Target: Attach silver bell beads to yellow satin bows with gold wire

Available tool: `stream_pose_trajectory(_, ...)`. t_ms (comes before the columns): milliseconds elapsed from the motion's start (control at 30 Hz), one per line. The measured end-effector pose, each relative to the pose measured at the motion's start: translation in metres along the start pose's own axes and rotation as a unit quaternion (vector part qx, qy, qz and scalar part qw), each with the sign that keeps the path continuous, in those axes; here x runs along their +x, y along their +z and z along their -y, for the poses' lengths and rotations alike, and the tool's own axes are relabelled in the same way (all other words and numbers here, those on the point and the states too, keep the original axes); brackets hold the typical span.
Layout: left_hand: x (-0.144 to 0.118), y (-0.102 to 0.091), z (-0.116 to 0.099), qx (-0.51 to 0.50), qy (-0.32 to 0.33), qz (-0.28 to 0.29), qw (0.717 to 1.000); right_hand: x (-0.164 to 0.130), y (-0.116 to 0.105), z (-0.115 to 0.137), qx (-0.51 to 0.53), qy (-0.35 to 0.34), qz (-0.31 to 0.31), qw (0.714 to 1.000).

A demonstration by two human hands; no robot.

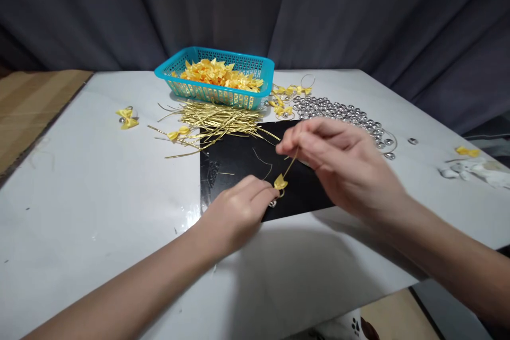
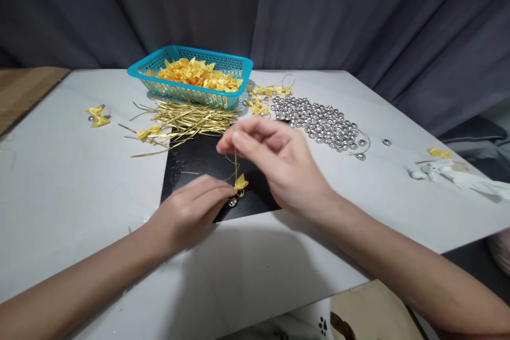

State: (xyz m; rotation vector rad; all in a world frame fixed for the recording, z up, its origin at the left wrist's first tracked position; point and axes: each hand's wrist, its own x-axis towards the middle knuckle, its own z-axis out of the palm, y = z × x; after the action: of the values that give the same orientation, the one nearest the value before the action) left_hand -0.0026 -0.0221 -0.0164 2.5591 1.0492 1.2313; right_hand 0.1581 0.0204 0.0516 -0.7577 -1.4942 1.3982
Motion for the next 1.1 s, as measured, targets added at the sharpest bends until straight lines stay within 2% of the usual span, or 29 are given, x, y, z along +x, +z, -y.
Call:
stream_pose_trajectory(167, 0.003, -0.002, 0.004, -0.061, -0.09, -0.022, 0.994, 0.016, 0.0, 0.035, 0.029, -0.021, -0.023, 0.999)
stream_pose_trajectory(300, 0.005, -0.005, 0.004, -0.092, -0.125, -0.022, 0.988, 0.022, -0.005, 0.046, 0.063, -0.015, -0.055, 0.996)
stream_pose_trajectory(400, 0.006, -0.005, 0.003, -0.117, -0.183, -0.036, 0.976, 0.022, -0.007, 0.052, 0.043, -0.03, -0.078, 0.996)
stream_pose_trajectory(533, 0.01, -0.007, 0.003, -0.176, -0.277, -0.036, 0.944, 0.022, -0.008, 0.061, 0.022, -0.033, -0.094, 0.995)
stream_pose_trajectory(700, 0.016, -0.009, 0.003, -0.265, -0.383, -0.003, 0.885, 0.023, -0.007, 0.072, 0.015, -0.016, -0.127, 0.992)
stream_pose_trajectory(867, 0.018, -0.011, 0.005, -0.296, -0.386, -0.021, 0.873, 0.023, -0.012, 0.078, -0.032, -0.038, -0.173, 0.984)
stream_pose_trajectory(967, 0.017, -0.011, 0.006, -0.294, -0.381, -0.024, 0.876, 0.025, -0.015, 0.079, -0.023, -0.056, -0.168, 0.984)
stream_pose_trajectory(1100, 0.016, -0.011, 0.005, -0.267, -0.379, -0.015, 0.886, 0.03, -0.015, 0.078, 0.003, -0.046, -0.151, 0.987)
